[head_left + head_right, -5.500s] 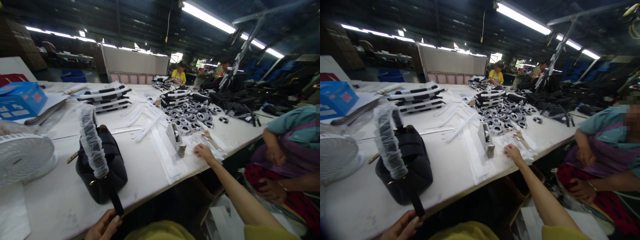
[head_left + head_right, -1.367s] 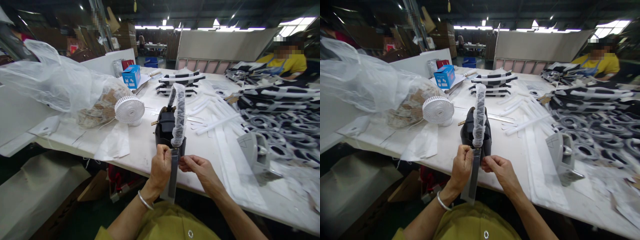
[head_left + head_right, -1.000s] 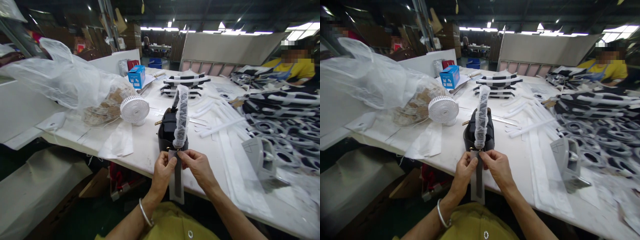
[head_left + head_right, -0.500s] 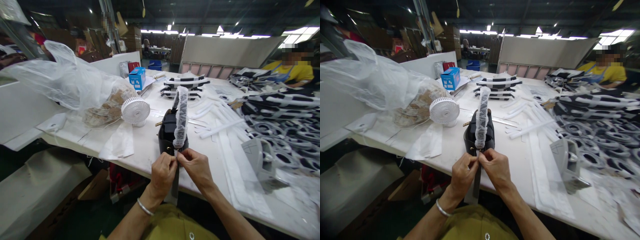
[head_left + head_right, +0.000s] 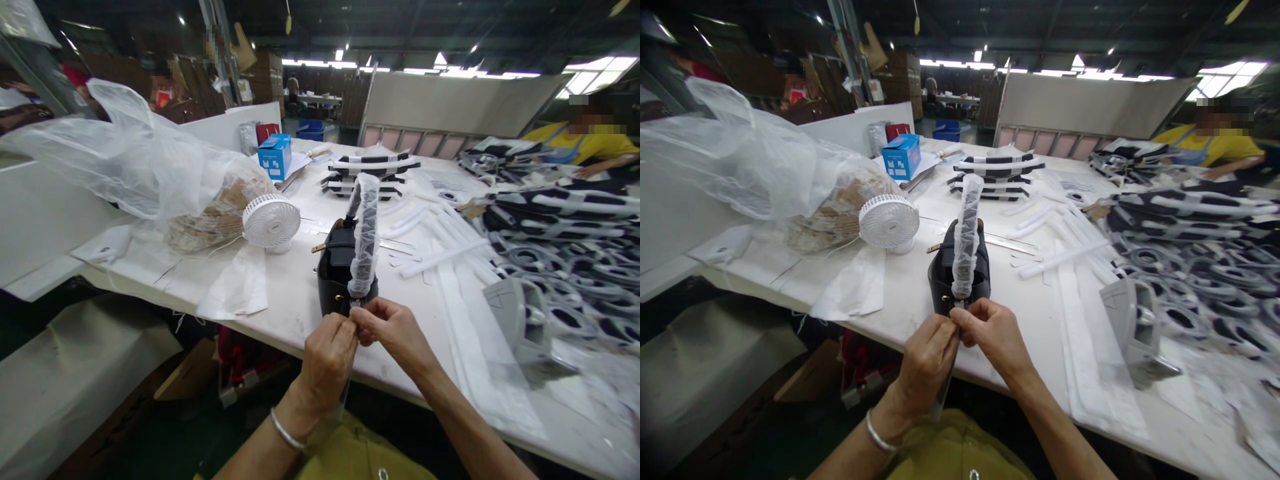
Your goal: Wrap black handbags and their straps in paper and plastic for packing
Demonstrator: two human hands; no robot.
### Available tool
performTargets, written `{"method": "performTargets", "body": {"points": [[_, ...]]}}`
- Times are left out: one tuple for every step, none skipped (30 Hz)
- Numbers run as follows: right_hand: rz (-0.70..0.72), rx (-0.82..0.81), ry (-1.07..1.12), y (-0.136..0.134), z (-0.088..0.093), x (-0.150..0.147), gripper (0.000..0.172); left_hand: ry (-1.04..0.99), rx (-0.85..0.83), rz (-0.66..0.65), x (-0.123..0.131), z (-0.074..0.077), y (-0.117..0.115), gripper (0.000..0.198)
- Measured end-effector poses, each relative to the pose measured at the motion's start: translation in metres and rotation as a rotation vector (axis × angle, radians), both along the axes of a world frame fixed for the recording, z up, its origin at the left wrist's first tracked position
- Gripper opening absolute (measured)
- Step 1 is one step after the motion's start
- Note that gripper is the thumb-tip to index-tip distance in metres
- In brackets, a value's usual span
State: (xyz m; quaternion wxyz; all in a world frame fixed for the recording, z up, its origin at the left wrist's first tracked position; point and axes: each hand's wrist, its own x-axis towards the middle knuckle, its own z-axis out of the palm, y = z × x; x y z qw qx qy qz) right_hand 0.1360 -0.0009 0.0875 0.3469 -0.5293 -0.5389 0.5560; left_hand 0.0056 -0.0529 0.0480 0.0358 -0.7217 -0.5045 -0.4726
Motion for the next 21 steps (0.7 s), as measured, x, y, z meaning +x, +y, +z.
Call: {"method": "performTargets", "body": {"points": [[-0.006,0.009,-0.024,0.0,0.0,0.0,0.041,0.021,0.0,-0.009,0.001,0.0,-0.002,0.015],[-0.014,0.019,-0.052,0.001,0.0,0.0,0.041,0.044,-0.003,-0.017,0.002,0.0,-0.003,0.016],[-0.022,0.029,-0.079,0.002,0.0,-0.001,0.04,0.065,-0.004,-0.022,0.003,0.0,-0.005,0.017],[-0.028,0.039,-0.098,0.003,-0.001,-0.001,0.04,0.078,-0.005,-0.029,0.004,0.0,-0.006,0.021],[-0.031,0.047,-0.108,0.003,-0.001,-0.001,0.041,0.079,-0.008,-0.039,0.005,-0.001,-0.007,0.025],[-0.033,0.052,-0.109,0.004,-0.002,0.0,0.041,0.062,-0.016,-0.049,0.005,-0.002,-0.008,0.03],[-0.032,0.055,-0.106,0.004,-0.002,0.0,0.041,0.028,-0.031,-0.054,0.005,-0.003,-0.009,0.033],[-0.031,0.057,-0.102,0.004,-0.003,0.0,0.041,-0.022,-0.056,-0.05,0.005,-0.005,-0.01,0.035],[-0.033,0.06,-0.101,0.004,-0.003,0.0,0.04,-0.08,-0.089,-0.034,0.004,-0.007,-0.011,0.036],[-0.041,0.066,-0.104,0.004,-0.004,0.0,0.04,-0.136,-0.128,-0.011,0.003,-0.01,-0.012,0.035],[-0.051,0.074,-0.11,0.003,-0.004,0.0,0.04,-0.178,-0.169,0.014,0.003,-0.013,-0.014,0.033],[-0.063,0.086,-0.115,0.003,-0.005,0.0,0.039,-0.197,-0.201,0.028,0.002,-0.017,-0.016,0.031],[-0.076,0.101,-0.114,0.003,-0.005,-0.001,0.039,-0.188,-0.22,0.026,0.001,-0.02,-0.019,0.029],[-0.09,0.113,-0.104,0.002,-0.006,-0.001,0.039,-0.155,-0.226,0.008,0.001,-0.022,-0.023,0.026],[-0.102,0.121,-0.084,0.002,-0.007,-0.001,0.039,-0.104,-0.217,-0.025,0.001,-0.023,-0.027,0.024],[-0.109,0.12,-0.052,0.002,-0.008,-0.002,0.039,-0.046,-0.199,-0.077,0.001,-0.023,-0.032,0.024],[-0.111,0.109,-0.013,0.002,-0.009,-0.001,0.04,0.012,-0.183,-0.152,0.001,-0.021,-0.038,0.025],[-0.109,0.09,0.029,0.002,-0.01,-0.001,0.04,0.058,-0.178,-0.245,0.0,-0.018,-0.044,0.024],[-0.103,0.064,0.07,0.003,-0.011,0.0,0.041,0.079,-0.184,-0.346,-0.001,-0.014,-0.05,0.023],[-0.093,0.035,0.107,0.004,-0.013,0.002,0.042,0.064,-0.194,-0.437,-0.003,-0.009,-0.055,0.021],[-0.079,0.006,0.138,0.005,-0.014,0.003,0.042,0.003,-0.202,-0.487,-0.006,-0.004,-0.058,0.02]]}}
